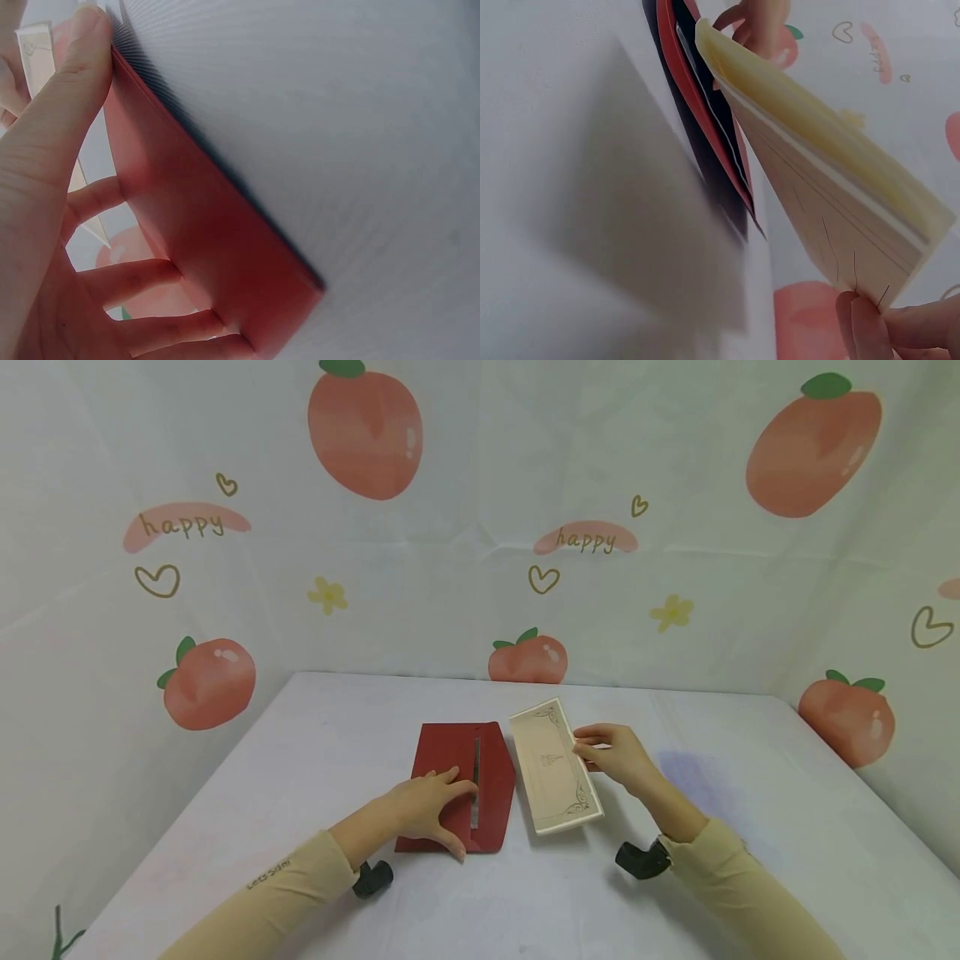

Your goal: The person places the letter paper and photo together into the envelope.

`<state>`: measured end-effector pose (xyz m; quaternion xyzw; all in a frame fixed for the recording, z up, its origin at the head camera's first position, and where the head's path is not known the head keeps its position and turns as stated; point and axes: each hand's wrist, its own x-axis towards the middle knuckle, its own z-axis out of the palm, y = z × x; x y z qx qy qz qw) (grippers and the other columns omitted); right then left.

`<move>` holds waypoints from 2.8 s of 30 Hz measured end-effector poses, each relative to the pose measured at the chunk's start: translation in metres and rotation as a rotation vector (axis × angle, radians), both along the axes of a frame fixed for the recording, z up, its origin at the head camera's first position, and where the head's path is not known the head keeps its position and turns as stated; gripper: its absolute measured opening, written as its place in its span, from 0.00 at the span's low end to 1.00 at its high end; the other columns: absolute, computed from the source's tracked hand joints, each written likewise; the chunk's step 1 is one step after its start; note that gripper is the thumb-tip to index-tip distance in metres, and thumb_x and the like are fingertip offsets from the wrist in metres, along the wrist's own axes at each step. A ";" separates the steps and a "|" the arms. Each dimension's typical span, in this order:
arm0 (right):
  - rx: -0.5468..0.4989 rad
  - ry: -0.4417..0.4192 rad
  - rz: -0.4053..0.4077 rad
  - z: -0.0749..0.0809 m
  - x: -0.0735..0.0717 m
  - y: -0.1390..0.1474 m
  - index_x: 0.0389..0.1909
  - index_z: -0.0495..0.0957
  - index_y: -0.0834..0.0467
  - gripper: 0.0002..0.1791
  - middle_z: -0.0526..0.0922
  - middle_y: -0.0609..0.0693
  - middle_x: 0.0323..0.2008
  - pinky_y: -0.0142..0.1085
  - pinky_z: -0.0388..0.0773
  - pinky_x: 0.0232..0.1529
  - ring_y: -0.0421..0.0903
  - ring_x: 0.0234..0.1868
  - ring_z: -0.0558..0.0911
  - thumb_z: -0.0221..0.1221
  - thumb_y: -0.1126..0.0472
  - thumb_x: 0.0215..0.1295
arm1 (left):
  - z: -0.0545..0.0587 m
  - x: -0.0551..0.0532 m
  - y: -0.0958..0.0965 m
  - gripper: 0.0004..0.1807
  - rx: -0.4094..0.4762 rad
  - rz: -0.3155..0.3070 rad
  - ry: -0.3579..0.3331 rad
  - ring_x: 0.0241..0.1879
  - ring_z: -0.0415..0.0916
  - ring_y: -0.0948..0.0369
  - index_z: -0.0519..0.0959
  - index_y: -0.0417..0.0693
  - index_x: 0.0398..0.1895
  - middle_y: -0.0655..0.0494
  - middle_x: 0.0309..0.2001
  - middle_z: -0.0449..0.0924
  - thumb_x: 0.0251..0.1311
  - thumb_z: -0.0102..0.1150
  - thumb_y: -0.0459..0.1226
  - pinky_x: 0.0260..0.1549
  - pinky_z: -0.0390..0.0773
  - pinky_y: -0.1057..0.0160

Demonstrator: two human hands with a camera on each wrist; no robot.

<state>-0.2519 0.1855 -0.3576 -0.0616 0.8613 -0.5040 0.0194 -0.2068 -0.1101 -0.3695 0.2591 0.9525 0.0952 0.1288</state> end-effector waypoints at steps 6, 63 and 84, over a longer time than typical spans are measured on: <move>-0.005 0.001 0.006 -0.005 -0.002 -0.007 0.51 0.73 0.74 0.18 0.81 0.68 0.42 0.35 0.83 0.35 0.38 0.31 0.82 0.57 0.69 0.61 | -0.001 0.000 0.000 0.46 -0.006 -0.001 0.003 0.63 0.61 0.33 0.66 0.61 0.61 0.42 0.69 0.60 0.35 0.70 0.62 0.56 0.69 0.39; -0.034 -0.059 -0.003 -0.024 -0.009 -0.055 0.50 0.74 0.72 0.17 0.81 0.63 0.39 0.35 0.83 0.34 0.41 0.28 0.83 0.58 0.70 0.59 | 0.000 -0.001 0.000 0.47 -0.040 -0.011 0.010 0.63 0.62 0.34 0.66 0.61 0.61 0.42 0.68 0.61 0.35 0.68 0.64 0.55 0.71 0.40; -0.080 -0.050 0.023 -0.032 -0.007 -0.064 0.49 0.73 0.74 0.17 0.81 0.63 0.37 0.36 0.84 0.31 0.41 0.28 0.82 0.57 0.73 0.57 | -0.006 -0.003 0.001 0.47 -0.031 0.004 0.019 0.63 0.62 0.34 0.66 0.61 0.62 0.42 0.69 0.60 0.34 0.69 0.63 0.57 0.69 0.39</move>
